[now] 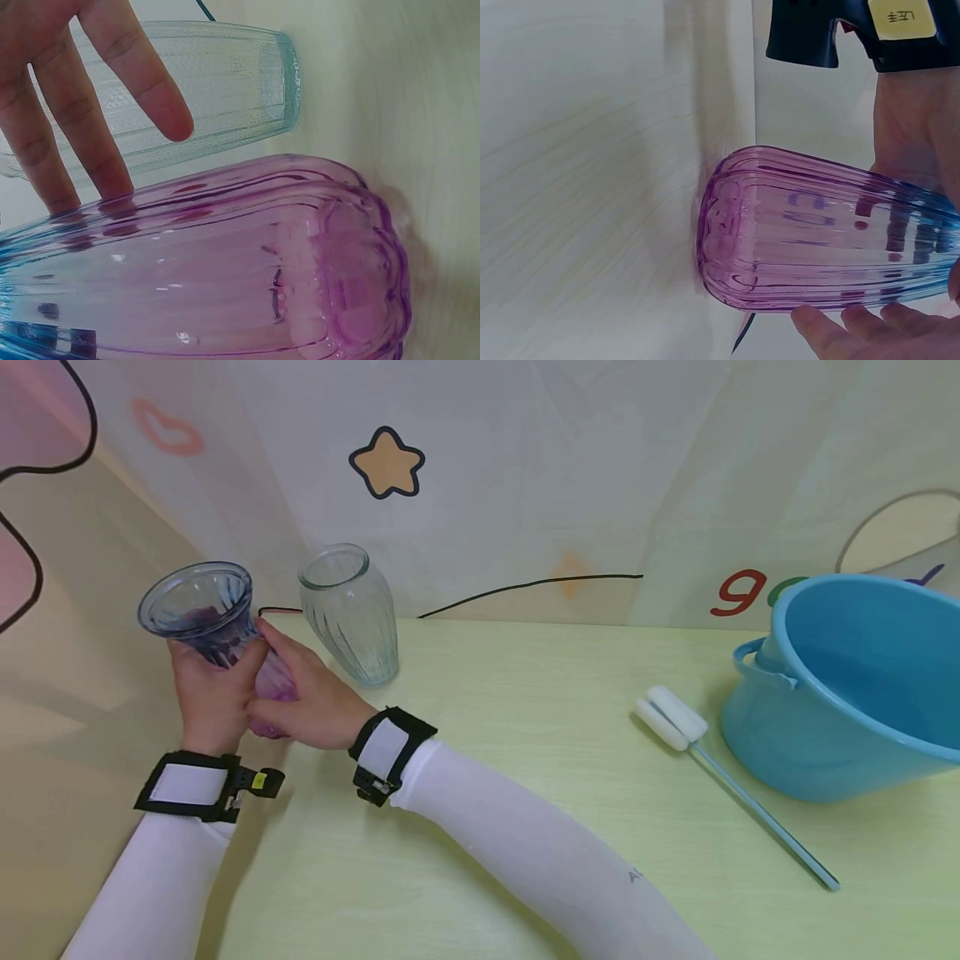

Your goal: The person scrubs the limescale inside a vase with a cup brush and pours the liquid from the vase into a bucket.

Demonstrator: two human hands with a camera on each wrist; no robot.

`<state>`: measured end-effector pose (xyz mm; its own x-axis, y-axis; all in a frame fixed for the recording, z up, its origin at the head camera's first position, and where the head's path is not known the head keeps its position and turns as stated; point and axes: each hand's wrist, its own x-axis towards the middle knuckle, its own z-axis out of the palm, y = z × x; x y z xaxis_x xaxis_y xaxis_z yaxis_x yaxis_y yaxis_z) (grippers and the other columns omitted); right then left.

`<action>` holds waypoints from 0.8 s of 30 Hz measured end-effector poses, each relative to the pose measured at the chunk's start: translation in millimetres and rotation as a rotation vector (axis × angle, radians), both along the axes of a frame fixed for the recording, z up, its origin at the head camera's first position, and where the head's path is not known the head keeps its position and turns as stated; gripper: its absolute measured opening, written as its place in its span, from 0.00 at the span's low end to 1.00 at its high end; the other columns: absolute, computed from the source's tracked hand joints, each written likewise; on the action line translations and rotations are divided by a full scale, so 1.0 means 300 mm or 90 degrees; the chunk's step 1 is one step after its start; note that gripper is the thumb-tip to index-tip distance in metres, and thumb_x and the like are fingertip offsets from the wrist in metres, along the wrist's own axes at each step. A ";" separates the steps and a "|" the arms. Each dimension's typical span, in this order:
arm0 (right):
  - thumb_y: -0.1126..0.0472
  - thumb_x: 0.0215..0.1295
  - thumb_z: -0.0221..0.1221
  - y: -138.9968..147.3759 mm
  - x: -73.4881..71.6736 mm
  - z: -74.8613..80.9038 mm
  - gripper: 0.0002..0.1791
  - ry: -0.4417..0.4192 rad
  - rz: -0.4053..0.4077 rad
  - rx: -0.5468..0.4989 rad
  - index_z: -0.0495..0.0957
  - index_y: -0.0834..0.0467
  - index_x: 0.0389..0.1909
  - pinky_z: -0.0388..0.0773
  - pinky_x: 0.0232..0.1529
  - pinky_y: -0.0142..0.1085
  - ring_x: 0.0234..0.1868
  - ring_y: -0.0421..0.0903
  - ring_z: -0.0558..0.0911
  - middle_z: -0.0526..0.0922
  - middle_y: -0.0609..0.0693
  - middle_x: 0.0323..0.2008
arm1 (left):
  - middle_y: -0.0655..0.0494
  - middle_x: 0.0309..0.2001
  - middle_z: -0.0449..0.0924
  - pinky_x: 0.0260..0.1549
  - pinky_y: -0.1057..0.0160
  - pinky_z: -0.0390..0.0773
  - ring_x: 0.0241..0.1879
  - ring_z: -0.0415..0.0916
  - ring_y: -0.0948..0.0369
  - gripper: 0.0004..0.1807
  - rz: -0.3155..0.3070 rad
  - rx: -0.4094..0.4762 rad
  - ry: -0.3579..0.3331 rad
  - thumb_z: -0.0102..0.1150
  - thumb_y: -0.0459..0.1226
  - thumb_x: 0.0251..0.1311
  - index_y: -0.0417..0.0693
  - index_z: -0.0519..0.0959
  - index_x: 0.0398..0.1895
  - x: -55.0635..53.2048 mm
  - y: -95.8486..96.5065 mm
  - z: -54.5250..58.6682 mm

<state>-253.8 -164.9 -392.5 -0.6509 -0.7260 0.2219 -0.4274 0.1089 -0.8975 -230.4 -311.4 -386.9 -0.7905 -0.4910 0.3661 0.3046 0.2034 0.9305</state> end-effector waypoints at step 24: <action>0.54 0.73 0.60 0.101 0.093 0.022 0.48 0.068 0.028 0.146 0.41 0.39 0.84 0.64 0.76 0.36 0.84 0.43 0.49 0.45 0.47 0.85 | 0.59 0.79 0.45 0.79 0.48 0.54 0.79 0.49 0.54 0.51 0.068 -0.187 -0.178 0.66 0.39 0.65 0.64 0.43 0.82 0.196 0.033 0.033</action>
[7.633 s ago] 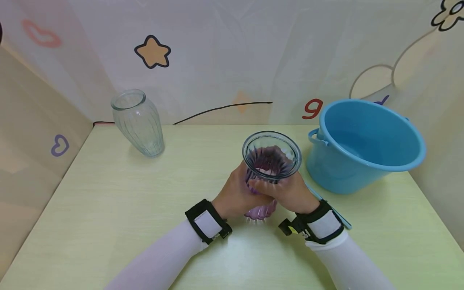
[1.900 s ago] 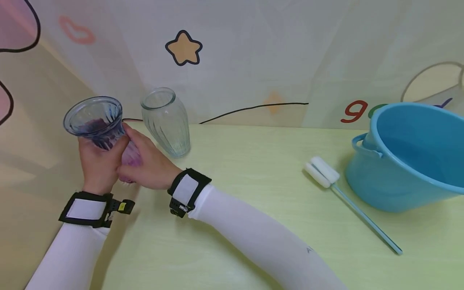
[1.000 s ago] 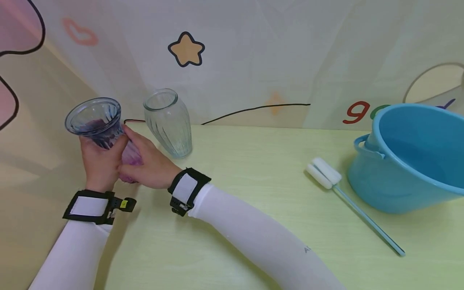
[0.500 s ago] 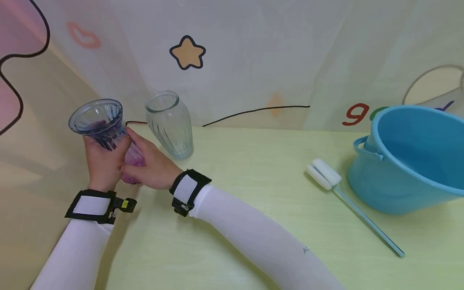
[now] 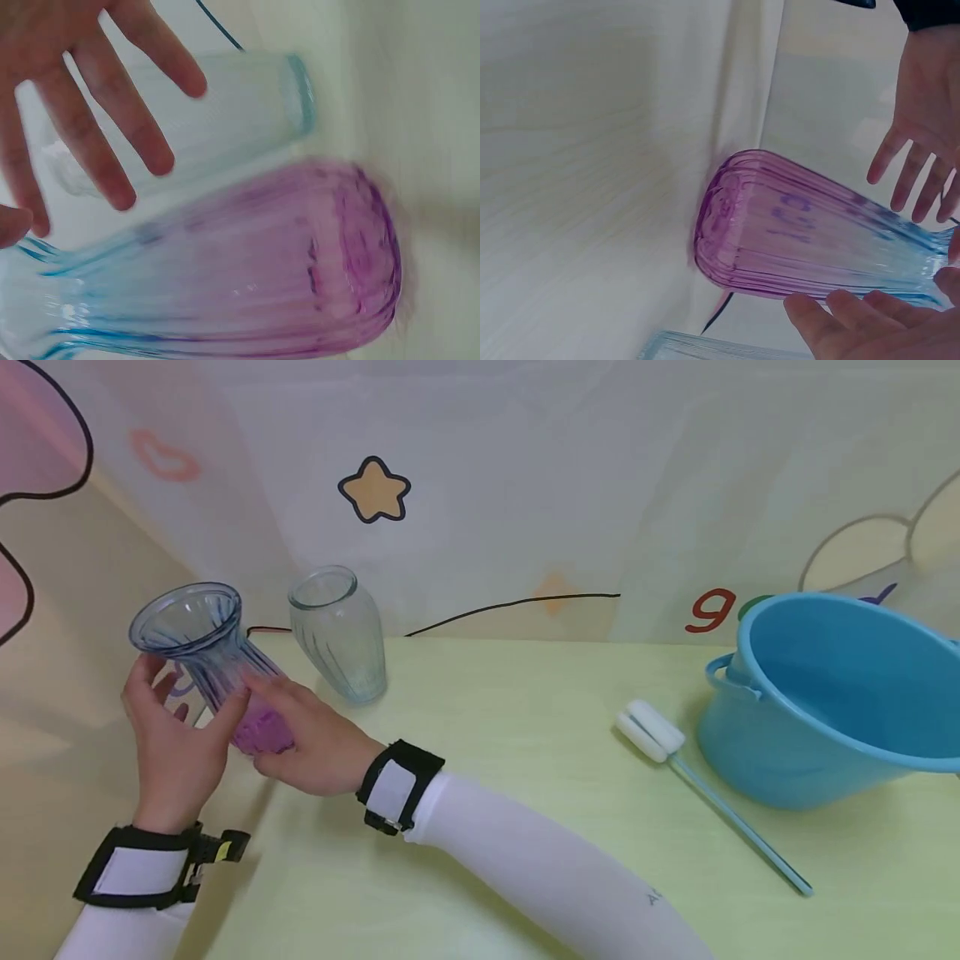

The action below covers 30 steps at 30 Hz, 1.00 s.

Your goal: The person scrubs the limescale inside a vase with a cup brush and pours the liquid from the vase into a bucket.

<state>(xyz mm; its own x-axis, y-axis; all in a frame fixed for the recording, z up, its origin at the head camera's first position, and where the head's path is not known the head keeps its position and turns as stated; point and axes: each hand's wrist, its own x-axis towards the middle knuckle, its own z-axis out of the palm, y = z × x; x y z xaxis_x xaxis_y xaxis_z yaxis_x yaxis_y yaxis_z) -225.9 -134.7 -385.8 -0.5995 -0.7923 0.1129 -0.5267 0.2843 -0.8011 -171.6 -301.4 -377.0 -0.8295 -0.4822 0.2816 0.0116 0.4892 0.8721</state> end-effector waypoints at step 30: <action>0.54 0.74 0.60 0.226 0.011 -0.039 0.40 -0.090 -0.118 -0.125 0.53 0.46 0.82 0.69 0.74 0.49 0.78 0.51 0.64 0.57 0.48 0.80 | 0.50 0.77 0.53 0.71 0.69 0.67 0.76 0.59 0.45 0.38 -0.224 0.017 0.024 0.54 0.34 0.75 0.49 0.47 0.81 0.130 0.256 -0.014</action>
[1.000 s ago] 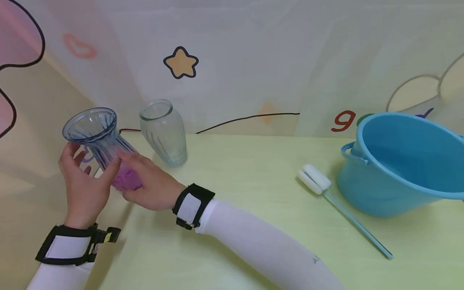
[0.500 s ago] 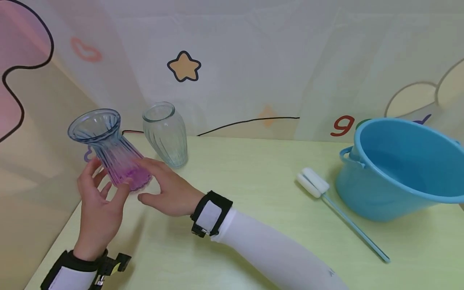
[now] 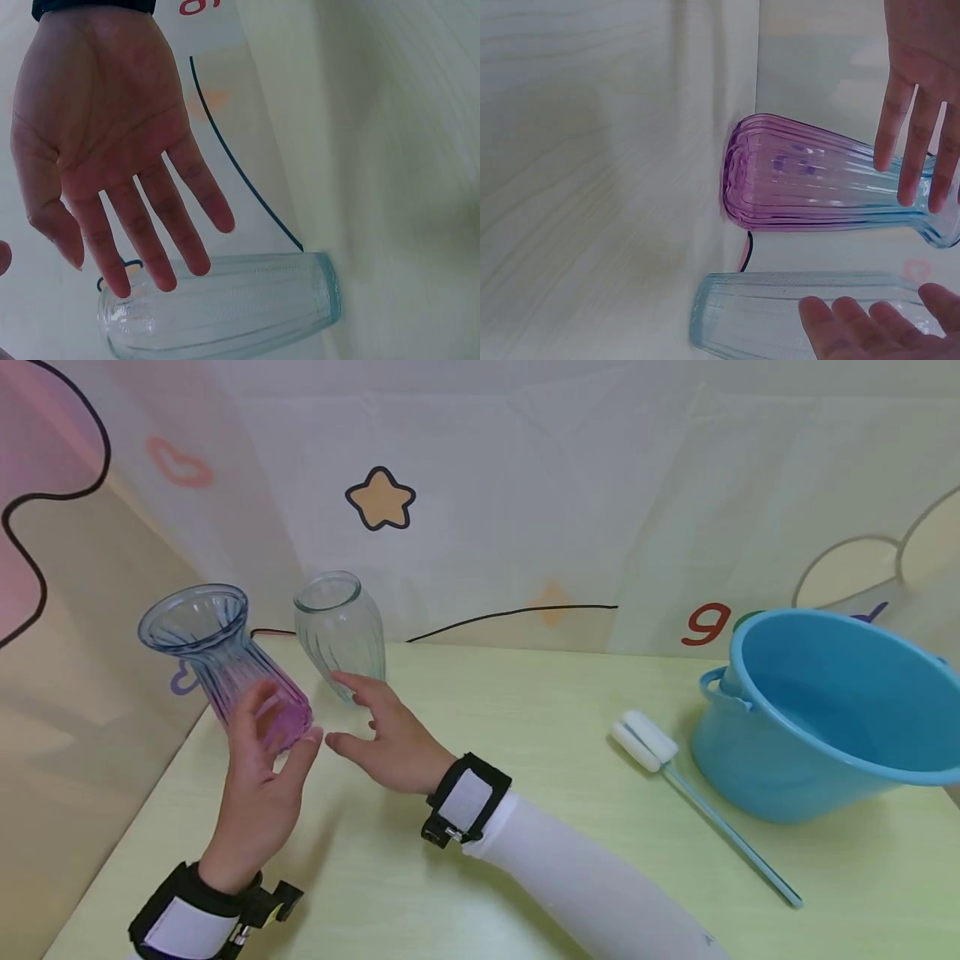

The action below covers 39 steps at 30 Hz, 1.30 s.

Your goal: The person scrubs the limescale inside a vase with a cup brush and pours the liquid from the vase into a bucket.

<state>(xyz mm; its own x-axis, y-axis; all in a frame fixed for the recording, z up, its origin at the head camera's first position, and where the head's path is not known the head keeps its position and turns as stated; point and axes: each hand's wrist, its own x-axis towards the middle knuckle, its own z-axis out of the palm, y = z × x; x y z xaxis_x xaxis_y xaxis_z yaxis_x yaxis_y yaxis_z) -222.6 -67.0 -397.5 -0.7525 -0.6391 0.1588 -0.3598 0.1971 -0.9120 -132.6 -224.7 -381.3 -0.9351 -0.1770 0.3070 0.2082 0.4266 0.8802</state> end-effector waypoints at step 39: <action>0.32 0.80 0.34 -0.061 -0.285 -0.042 0.38 -0.243 -0.154 -0.180 0.48 0.45 0.84 0.53 0.82 0.52 0.82 0.54 0.56 0.53 0.46 0.83 | 0.55 0.85 0.26 0.82 0.44 0.33 0.84 0.28 0.55 0.46 0.060 0.080 -0.116 0.26 0.68 0.75 0.59 0.27 0.84 -0.323 -0.014 -0.058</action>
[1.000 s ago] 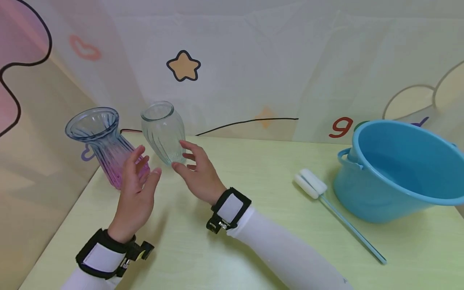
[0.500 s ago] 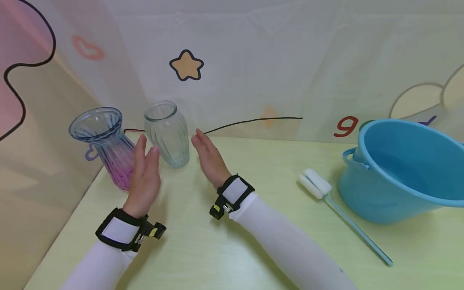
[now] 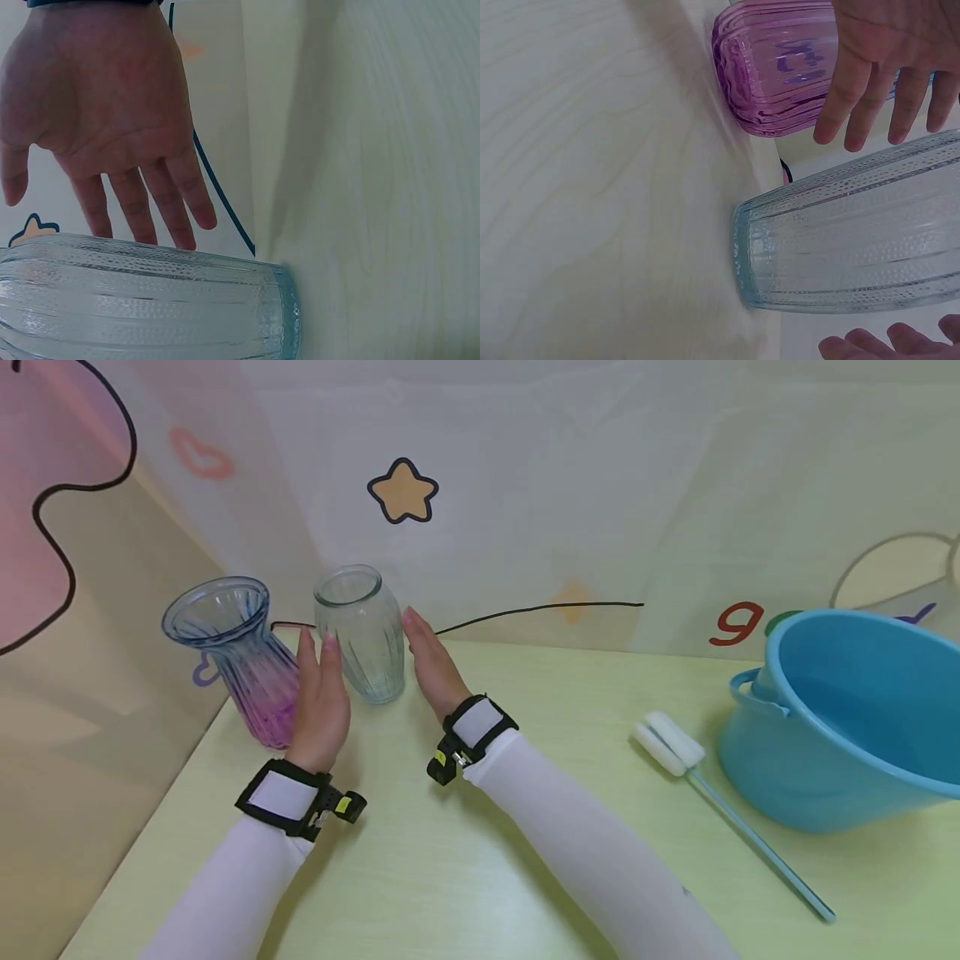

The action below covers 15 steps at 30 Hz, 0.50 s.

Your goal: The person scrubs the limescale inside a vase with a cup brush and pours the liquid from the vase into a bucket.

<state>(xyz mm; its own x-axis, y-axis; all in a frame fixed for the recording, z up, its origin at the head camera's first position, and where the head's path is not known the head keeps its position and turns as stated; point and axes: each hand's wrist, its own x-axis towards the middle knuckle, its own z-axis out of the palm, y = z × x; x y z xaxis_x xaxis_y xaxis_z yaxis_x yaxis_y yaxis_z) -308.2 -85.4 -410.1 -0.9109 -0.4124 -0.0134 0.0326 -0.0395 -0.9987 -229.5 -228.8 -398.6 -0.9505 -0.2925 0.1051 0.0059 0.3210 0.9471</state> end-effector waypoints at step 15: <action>0.31 0.79 0.29 -0.053 -0.031 -0.015 0.40 0.020 0.046 -0.017 0.41 0.43 0.85 0.36 0.83 0.54 0.85 0.45 0.40 0.42 0.43 0.85 | 0.58 0.86 0.32 0.82 0.50 0.35 0.84 0.33 0.59 0.42 0.048 0.063 0.026 0.17 0.67 0.76 0.61 0.32 0.85 -0.096 0.009 -0.046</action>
